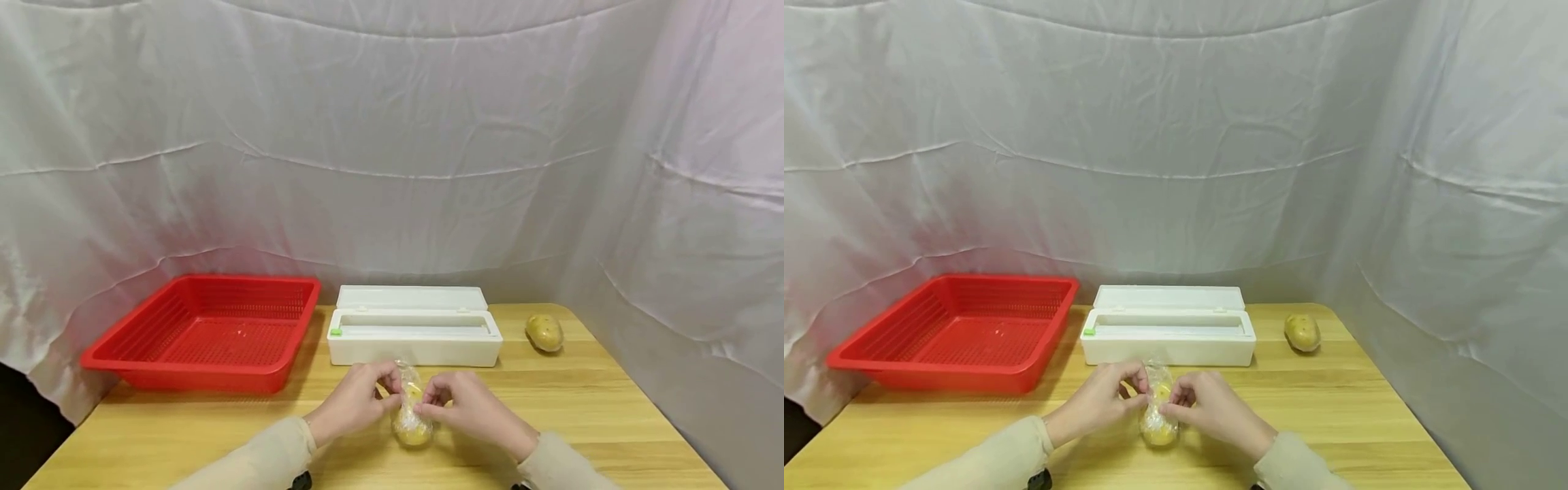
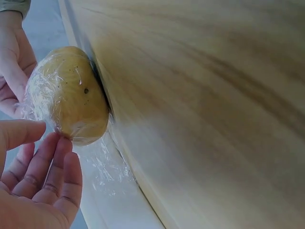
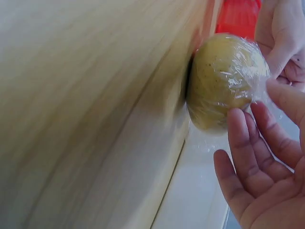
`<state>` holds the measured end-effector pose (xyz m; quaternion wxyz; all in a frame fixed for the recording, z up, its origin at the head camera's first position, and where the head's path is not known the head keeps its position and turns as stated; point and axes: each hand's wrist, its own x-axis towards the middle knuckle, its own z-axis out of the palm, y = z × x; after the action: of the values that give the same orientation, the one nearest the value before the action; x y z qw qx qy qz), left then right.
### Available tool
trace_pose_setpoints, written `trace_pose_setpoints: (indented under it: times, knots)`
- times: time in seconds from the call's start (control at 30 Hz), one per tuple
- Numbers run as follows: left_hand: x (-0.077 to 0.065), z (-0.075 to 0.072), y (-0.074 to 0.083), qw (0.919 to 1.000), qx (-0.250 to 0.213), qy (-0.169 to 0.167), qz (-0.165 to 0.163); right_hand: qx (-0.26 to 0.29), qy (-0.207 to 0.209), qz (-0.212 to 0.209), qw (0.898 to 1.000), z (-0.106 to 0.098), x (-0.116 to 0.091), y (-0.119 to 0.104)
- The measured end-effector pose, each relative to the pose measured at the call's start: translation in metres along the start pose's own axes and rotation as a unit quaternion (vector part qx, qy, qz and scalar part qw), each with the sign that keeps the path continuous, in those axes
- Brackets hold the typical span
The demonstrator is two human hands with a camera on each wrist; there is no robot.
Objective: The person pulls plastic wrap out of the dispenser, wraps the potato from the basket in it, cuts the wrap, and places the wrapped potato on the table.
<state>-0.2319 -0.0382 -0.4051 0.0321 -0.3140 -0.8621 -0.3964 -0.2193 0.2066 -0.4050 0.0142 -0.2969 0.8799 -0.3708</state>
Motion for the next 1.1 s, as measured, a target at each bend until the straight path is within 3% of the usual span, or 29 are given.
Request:
trace_pose_setpoints:
  times: [0.3, 0.57, 0.83, 1.1]
  knots:
    - [-0.002, -0.001, 0.001, 0.9996, -0.02, -0.022, 0.001, 0.021, -0.003, 0.039, 0.999, 0.003, 0.009, 0.001]
    - [-0.003, -0.001, 0.002, 0.9991, -0.02, -0.035, -0.013, 0.103, -0.042, 0.037, 0.993, -0.006, 0.011, 0.005]
    - [-0.005, 0.002, 0.002, 0.999, -0.016, -0.038, -0.017, 0.052, -0.015, 0.037, 0.998, -0.005, 0.014, 0.008]
    - [-0.004, 0.001, 0.002, 0.9996, -0.006, -0.023, -0.014, 0.036, -0.017, 0.053, 0.998, -0.007, 0.018, 0.007]
